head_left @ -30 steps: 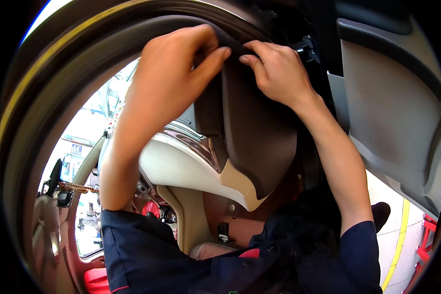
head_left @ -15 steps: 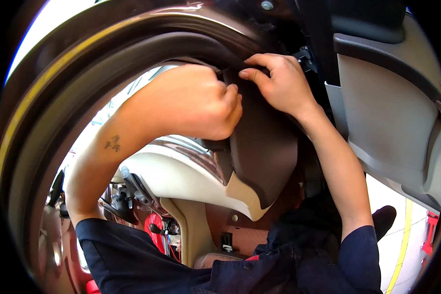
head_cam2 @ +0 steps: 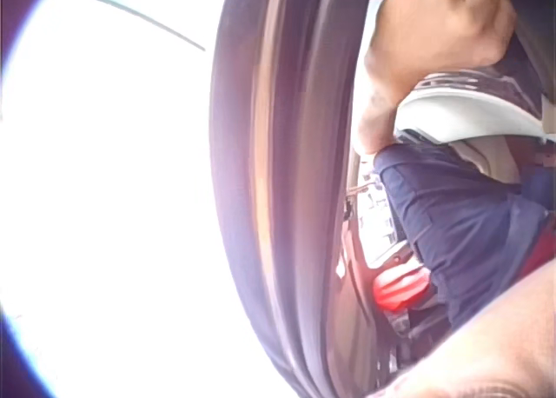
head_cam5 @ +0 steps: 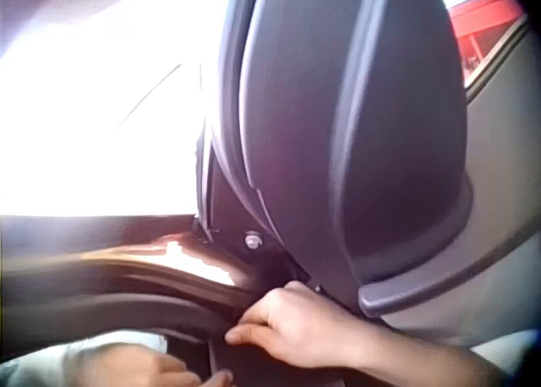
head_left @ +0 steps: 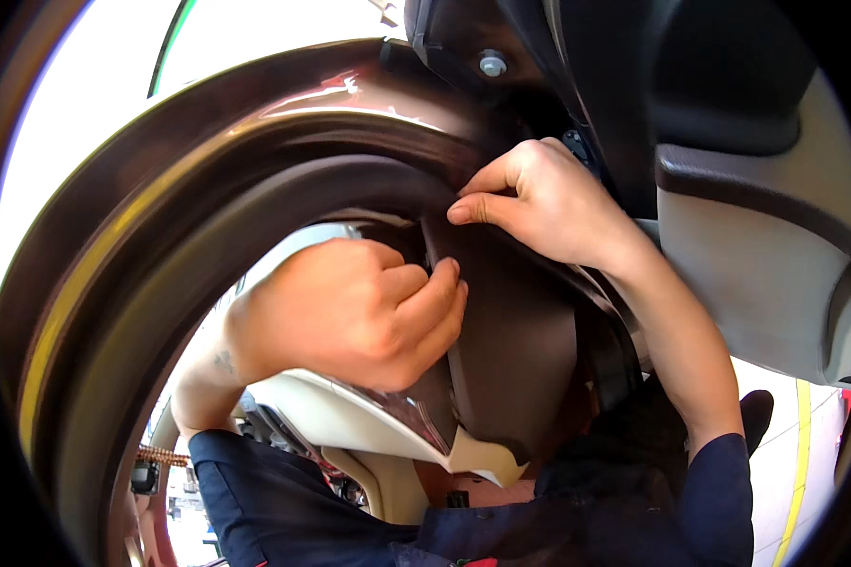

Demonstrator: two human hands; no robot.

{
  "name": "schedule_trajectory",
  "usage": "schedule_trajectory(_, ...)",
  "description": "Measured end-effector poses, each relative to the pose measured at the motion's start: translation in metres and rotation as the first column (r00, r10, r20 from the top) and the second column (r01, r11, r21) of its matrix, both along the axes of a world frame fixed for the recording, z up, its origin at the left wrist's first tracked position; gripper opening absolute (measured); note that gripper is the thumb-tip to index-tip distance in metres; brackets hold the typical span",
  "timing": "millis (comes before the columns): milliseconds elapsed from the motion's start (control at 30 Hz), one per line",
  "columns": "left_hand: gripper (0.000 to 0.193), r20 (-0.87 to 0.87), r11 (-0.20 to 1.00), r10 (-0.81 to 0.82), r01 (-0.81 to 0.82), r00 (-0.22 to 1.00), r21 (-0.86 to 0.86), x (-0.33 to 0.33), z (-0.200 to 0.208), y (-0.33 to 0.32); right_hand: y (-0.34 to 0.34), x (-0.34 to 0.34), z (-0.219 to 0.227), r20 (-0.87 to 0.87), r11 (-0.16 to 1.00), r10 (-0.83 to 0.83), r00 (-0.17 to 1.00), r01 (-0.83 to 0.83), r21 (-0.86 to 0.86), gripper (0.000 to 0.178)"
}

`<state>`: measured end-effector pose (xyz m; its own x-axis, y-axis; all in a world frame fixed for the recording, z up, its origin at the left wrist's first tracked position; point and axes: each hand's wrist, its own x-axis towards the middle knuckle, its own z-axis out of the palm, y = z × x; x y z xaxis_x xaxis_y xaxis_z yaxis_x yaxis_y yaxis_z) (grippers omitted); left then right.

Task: The person installs a dark brown interior trim panel into the car door frame. They repeatedly align and press the panel into place, adjusting its position along the upper edge of the door opening.

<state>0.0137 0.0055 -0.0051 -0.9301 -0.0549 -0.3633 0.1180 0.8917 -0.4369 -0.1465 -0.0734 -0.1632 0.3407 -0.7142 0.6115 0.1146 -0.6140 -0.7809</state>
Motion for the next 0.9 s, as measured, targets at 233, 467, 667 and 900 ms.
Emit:
schedule_trajectory(233,0.034,-0.161,0.950,0.014,0.037,0.987,0.309,0.011,0.001,-0.014,0.027,0.032,-0.003,-0.002,0.870,-0.424,0.905,0.407,-0.278,0.018)
schedule_trajectory(467,0.029,-0.236,0.930,-0.038,0.120,0.971,0.346,0.015,0.000,-0.017,0.017,0.026,0.005,-0.104,0.921,-0.346,0.933,0.316,-0.228,0.031)
schedule_trajectory(667,0.035,-0.236,0.935,-0.054,0.132,0.970,0.328,0.019,-0.007,-0.022,0.000,-0.007,0.033,-0.324,0.999,0.034,0.945,-0.024,0.035,0.021)
schedule_trajectory(900,0.014,-0.215,0.974,-0.022,0.069,0.976,0.214,0.006,-0.005,-0.015,-0.001,-0.007,0.021,-0.295,0.995,-0.095,0.951,0.082,-0.055,0.010)
